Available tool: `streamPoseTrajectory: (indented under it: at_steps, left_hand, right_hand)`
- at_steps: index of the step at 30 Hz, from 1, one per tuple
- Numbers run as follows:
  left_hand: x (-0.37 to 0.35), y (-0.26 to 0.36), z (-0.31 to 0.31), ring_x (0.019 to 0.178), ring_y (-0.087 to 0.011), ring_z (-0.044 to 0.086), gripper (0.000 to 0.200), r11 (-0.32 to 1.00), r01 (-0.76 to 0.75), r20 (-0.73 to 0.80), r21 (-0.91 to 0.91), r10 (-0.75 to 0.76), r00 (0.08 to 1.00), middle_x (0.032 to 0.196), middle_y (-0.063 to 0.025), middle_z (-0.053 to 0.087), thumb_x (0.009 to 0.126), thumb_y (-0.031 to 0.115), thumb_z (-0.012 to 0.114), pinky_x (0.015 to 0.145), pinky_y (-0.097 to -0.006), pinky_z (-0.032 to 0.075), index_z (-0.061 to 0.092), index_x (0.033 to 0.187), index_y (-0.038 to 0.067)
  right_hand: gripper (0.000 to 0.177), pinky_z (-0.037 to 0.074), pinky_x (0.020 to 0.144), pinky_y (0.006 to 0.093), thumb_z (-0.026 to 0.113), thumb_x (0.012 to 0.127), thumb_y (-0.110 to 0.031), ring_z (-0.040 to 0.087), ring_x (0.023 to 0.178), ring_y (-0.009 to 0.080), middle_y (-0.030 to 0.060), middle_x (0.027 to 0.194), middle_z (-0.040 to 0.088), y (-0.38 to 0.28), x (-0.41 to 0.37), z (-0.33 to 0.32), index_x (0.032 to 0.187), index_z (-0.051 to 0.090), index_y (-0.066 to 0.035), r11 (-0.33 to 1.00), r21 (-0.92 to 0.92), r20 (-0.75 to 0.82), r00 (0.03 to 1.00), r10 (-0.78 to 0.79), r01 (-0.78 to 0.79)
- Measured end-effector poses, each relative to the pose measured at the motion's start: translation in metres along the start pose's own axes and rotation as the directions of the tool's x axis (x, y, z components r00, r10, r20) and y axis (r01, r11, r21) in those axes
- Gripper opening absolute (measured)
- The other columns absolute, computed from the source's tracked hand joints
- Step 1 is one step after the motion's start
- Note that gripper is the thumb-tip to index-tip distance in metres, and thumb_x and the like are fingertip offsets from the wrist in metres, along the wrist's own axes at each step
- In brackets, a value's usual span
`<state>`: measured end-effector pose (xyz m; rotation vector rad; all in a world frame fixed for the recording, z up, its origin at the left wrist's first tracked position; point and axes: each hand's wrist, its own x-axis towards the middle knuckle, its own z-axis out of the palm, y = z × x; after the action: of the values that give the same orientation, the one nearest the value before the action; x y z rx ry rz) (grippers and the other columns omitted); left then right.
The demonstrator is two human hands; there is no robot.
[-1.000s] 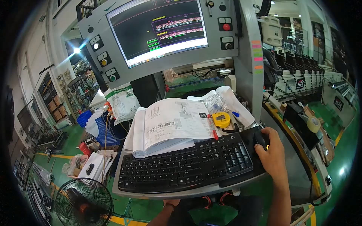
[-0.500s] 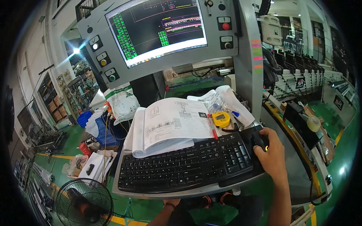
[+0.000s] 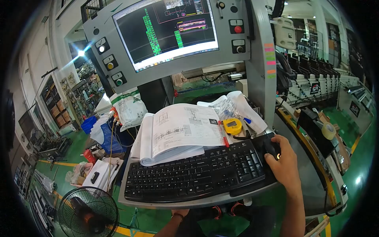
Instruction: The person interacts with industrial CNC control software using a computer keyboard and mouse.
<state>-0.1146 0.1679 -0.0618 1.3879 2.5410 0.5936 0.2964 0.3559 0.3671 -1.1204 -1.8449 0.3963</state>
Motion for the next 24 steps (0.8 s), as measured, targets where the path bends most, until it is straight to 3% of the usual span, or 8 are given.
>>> streamPoseTrajectory:
  at_steps: [5,8,11,14,20,23,24]
  left_hand:
    - [0.001,0.001,-0.003,0.167,-0.041,0.044,0.073,0.999,0.029,0.042,-0.026,-0.028,0.999,0.18,-0.0124,0.051,0.112,0.069,0.05,0.137,-0.0625,0.031,0.061,0.167,0.024]
    - [0.001,-0.001,0.0,0.165,-0.0412,0.045,0.072,1.0,-0.015,-0.009,0.027,0.016,1.0,0.179,-0.0123,0.053,0.112,0.069,0.05,0.137,-0.0623,0.031,0.063,0.166,0.024]
    - [-0.001,0.0,0.006,0.165,-0.0415,0.046,0.071,0.995,0.056,-0.008,0.081,-0.056,0.998,0.178,-0.0122,0.054,0.111,0.069,0.05,0.137,-0.0626,0.032,0.064,0.165,0.025]
    - [0.0,0.004,-0.005,0.165,-0.0422,0.046,0.071,0.999,0.011,-0.017,-0.039,-0.012,1.0,0.177,-0.0123,0.055,0.111,0.07,0.049,0.136,-0.064,0.031,0.063,0.166,0.026]
    - [-0.001,-0.002,0.004,0.165,-0.0433,0.045,0.072,1.0,-0.008,-0.057,-0.014,0.007,0.998,0.178,-0.0125,0.053,0.111,0.07,0.051,0.136,-0.0655,0.031,0.063,0.166,0.026]
    - [0.002,-0.006,0.004,0.172,-0.0434,0.032,0.082,0.999,0.041,0.105,0.018,-0.043,0.994,0.188,-0.011,0.038,0.109,0.074,0.047,0.139,-0.0679,0.02,0.048,0.176,0.027]
    - [0.002,-0.004,0.001,0.172,-0.0435,0.032,0.082,0.999,0.035,0.096,0.005,-0.035,0.995,0.188,-0.0111,0.038,0.109,0.074,0.048,0.139,-0.0679,0.02,0.049,0.176,0.027]
  right_hand:
    - [0.054,0.051,0.119,0.0466,0.079,0.094,-0.013,0.068,0.139,0.0449,0.0243,0.148,0.07,0.004,0.001,0.001,0.143,0.063,0.001,0.999,0.003,0.02,0.999,-0.036,0.036]
    - [0.054,0.05,0.119,0.0469,0.079,0.097,-0.014,0.067,0.141,0.046,0.0247,0.15,0.068,0.005,0.001,0.002,0.145,0.061,0.001,0.999,0.013,0.027,0.998,-0.049,0.049]
    - [0.055,0.05,0.12,0.0476,0.079,0.099,-0.015,0.065,0.142,0.0462,0.0244,0.153,0.066,0.003,0.002,0.002,0.148,0.059,0.001,1.0,-0.001,0.046,0.998,-0.031,0.031]
    - [0.056,0.05,0.119,0.0479,0.079,0.1,-0.016,0.065,0.143,0.0462,0.0238,0.154,0.065,0.008,0.003,0.002,0.15,0.058,0.001,0.999,-0.011,0.058,0.997,-0.048,0.048]
    - [0.057,0.05,0.119,0.0476,0.079,0.101,-0.016,0.064,0.143,0.0459,0.023,0.154,0.065,0.003,0.002,0.001,0.151,0.058,0.0,1.0,-0.002,0.061,0.998,-0.017,0.017]
    - [0.055,0.05,0.119,0.0476,0.079,0.1,-0.015,0.065,0.143,0.046,0.0229,0.153,0.065,0.002,0.002,0.002,0.149,0.059,-0.001,1.0,0.003,0.052,0.998,-0.026,0.026]
    - [0.055,0.05,0.119,0.0476,0.079,0.099,-0.015,0.065,0.143,0.046,0.023,0.153,0.066,0.003,0.002,0.002,0.148,0.059,-0.001,0.999,-0.004,0.048,0.998,-0.038,0.039]
